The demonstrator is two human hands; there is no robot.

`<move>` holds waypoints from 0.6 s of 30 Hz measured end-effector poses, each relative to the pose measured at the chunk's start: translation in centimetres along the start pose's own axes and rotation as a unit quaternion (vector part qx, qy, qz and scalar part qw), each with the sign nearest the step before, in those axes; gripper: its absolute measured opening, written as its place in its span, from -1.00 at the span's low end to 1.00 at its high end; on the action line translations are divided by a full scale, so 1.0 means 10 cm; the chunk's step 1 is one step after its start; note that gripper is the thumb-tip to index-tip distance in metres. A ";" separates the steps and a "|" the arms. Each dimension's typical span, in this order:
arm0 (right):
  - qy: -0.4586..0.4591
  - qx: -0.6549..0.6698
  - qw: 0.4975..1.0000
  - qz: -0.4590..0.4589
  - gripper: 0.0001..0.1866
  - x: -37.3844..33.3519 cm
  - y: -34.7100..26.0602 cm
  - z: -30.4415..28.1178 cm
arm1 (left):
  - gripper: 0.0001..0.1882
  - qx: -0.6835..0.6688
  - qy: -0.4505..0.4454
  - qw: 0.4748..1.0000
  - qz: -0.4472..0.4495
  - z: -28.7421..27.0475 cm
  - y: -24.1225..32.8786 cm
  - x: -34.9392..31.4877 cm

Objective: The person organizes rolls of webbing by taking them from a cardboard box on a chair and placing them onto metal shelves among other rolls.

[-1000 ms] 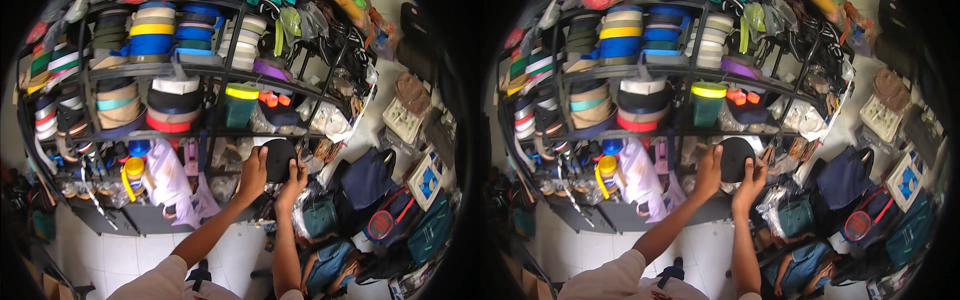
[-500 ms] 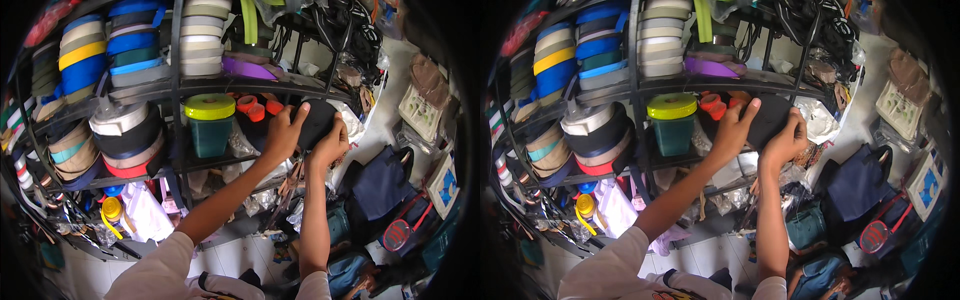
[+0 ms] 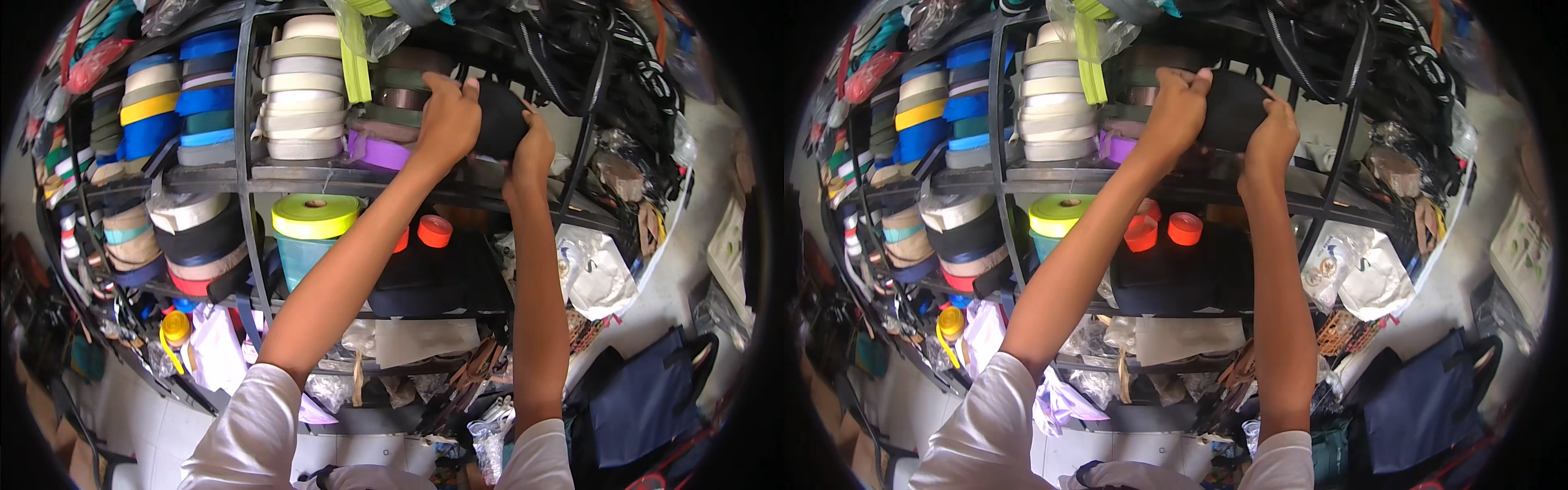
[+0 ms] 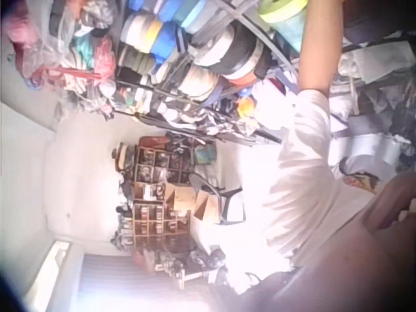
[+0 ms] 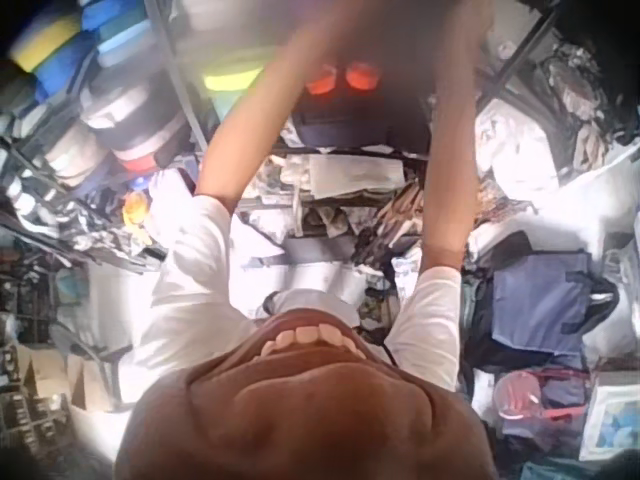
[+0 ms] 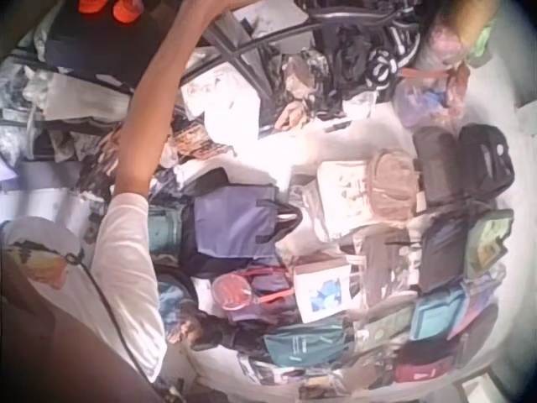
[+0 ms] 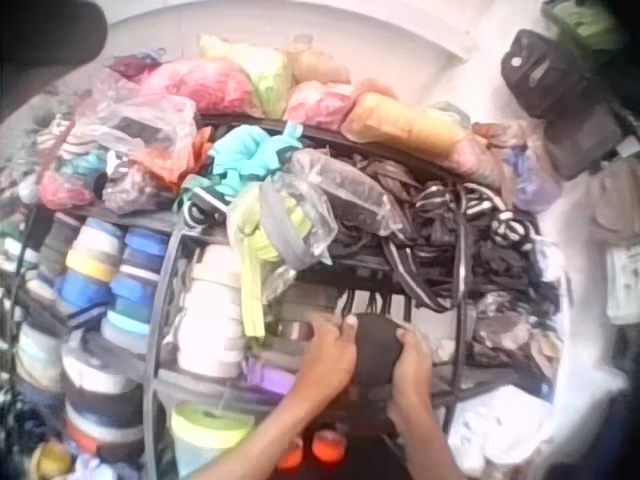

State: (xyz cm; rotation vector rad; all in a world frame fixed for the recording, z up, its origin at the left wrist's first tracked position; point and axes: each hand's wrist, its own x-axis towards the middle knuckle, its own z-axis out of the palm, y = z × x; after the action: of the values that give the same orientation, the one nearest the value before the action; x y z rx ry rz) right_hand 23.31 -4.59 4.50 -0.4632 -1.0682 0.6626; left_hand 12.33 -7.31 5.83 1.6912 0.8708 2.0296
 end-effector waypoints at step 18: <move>0.063 0.140 0.986 0.062 -0.61 0.85 0.17 0.30 | -0.52 0.304 0.062 0.933 0.182 0.44 -0.15 0.45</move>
State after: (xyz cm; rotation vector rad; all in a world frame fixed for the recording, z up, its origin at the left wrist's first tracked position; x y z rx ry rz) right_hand 22.80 2.63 10.10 -0.3231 -0.8164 0.8694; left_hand 15.47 -2.32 8.65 2.1983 1.4341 2.2733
